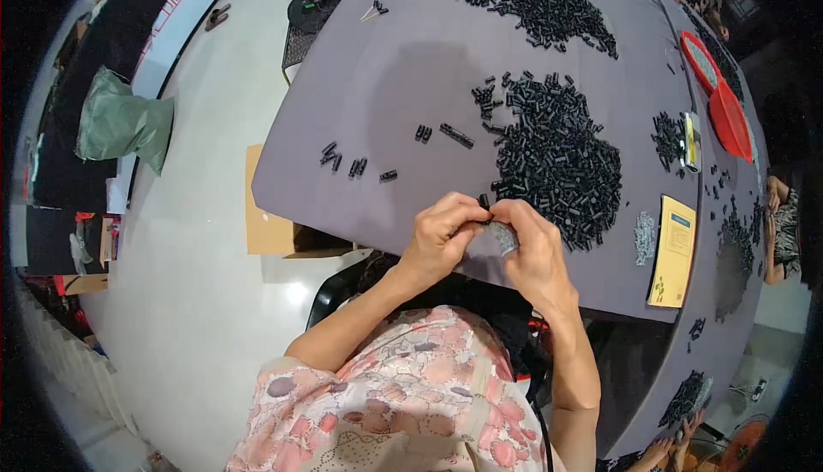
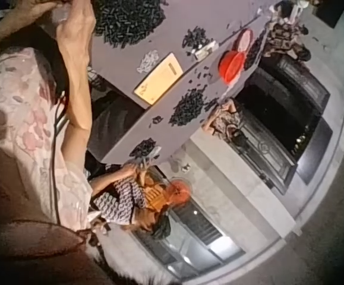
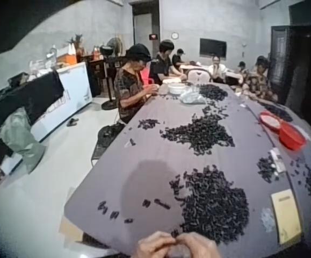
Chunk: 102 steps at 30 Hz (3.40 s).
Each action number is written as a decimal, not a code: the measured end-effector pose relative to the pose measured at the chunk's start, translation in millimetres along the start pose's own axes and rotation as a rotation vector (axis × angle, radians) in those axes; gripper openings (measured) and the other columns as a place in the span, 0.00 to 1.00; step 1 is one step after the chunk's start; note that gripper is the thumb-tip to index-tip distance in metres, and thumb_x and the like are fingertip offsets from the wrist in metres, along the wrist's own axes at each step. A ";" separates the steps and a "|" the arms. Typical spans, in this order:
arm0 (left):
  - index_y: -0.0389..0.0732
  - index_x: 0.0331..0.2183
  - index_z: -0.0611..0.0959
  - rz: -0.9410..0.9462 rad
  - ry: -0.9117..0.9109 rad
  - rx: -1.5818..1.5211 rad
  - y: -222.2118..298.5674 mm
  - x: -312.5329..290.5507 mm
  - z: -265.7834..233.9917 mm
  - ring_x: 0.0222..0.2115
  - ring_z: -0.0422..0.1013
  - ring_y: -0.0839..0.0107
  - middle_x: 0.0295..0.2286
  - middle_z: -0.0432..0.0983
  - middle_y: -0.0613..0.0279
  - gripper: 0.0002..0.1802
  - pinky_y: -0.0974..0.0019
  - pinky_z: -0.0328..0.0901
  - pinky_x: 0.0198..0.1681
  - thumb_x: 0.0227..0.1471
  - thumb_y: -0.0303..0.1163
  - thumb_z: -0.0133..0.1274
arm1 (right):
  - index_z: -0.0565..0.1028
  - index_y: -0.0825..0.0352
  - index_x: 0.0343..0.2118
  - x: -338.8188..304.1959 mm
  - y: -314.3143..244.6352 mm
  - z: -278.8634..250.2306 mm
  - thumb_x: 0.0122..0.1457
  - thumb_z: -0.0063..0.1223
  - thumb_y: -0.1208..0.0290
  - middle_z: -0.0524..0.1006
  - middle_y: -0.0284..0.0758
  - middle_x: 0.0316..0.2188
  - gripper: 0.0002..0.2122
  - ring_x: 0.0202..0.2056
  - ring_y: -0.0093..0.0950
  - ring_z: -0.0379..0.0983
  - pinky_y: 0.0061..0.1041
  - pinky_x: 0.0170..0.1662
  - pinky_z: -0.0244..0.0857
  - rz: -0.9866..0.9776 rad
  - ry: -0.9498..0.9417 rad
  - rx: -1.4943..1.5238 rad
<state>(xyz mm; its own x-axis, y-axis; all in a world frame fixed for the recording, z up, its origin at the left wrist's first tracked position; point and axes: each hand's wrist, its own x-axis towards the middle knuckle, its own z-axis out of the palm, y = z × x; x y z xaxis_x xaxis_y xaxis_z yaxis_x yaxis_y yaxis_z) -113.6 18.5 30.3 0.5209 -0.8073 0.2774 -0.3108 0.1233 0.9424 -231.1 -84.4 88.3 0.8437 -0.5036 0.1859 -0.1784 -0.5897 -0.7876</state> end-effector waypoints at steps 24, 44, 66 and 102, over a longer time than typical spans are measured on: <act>0.33 0.33 0.80 -0.186 0.164 -0.249 -44.3 11.1 -27.7 0.21 0.64 0.84 0.31 0.72 0.67 0.09 0.79 0.60 0.22 0.45 0.19 0.54 | 0.78 0.66 0.28 120.0 88.4 35.9 0.38 0.55 0.82 0.72 0.37 0.30 0.10 0.36 0.38 0.68 0.34 0.38 0.63 -0.047 0.126 -0.656; 0.35 0.37 0.80 -0.342 0.177 -0.538 -15.9 7.1 -7.7 0.25 0.63 0.85 0.28 0.70 0.72 0.09 0.80 0.61 0.28 0.50 0.21 0.52 | 0.72 0.72 0.37 11.2 23.3 28.6 0.54 0.43 0.87 0.75 0.33 0.29 0.09 0.29 0.19 0.73 0.17 0.35 0.68 0.359 0.149 0.556; 0.34 0.39 0.79 -0.196 -0.041 -0.352 4.6 8.9 -13.3 0.24 0.60 0.83 0.26 0.65 0.71 0.11 0.79 0.58 0.27 0.55 0.27 0.48 | 0.73 0.71 0.35 -2.4 12.4 22.9 0.53 0.45 0.87 0.76 0.31 0.26 0.09 0.26 0.18 0.73 0.16 0.31 0.67 0.256 0.150 0.531; 0.34 0.38 0.79 -0.182 0.157 -0.809 14.9 8.1 8.3 0.29 0.69 0.79 0.32 0.74 0.62 0.11 0.76 0.65 0.34 0.50 0.19 0.51 | 0.71 0.72 0.32 -6.4 -0.9 35.1 0.54 0.47 0.85 0.75 0.32 0.24 0.04 0.23 0.17 0.72 0.15 0.28 0.66 0.282 0.381 0.771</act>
<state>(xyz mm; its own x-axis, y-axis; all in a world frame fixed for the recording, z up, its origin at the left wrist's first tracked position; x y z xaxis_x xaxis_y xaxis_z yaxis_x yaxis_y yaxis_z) -120.7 9.0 45.1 0.6307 -0.7725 0.0743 0.4228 0.4223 0.8018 -218.6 -58.5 67.3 0.5711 -0.8209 -0.0001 0.1512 0.1053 -0.9829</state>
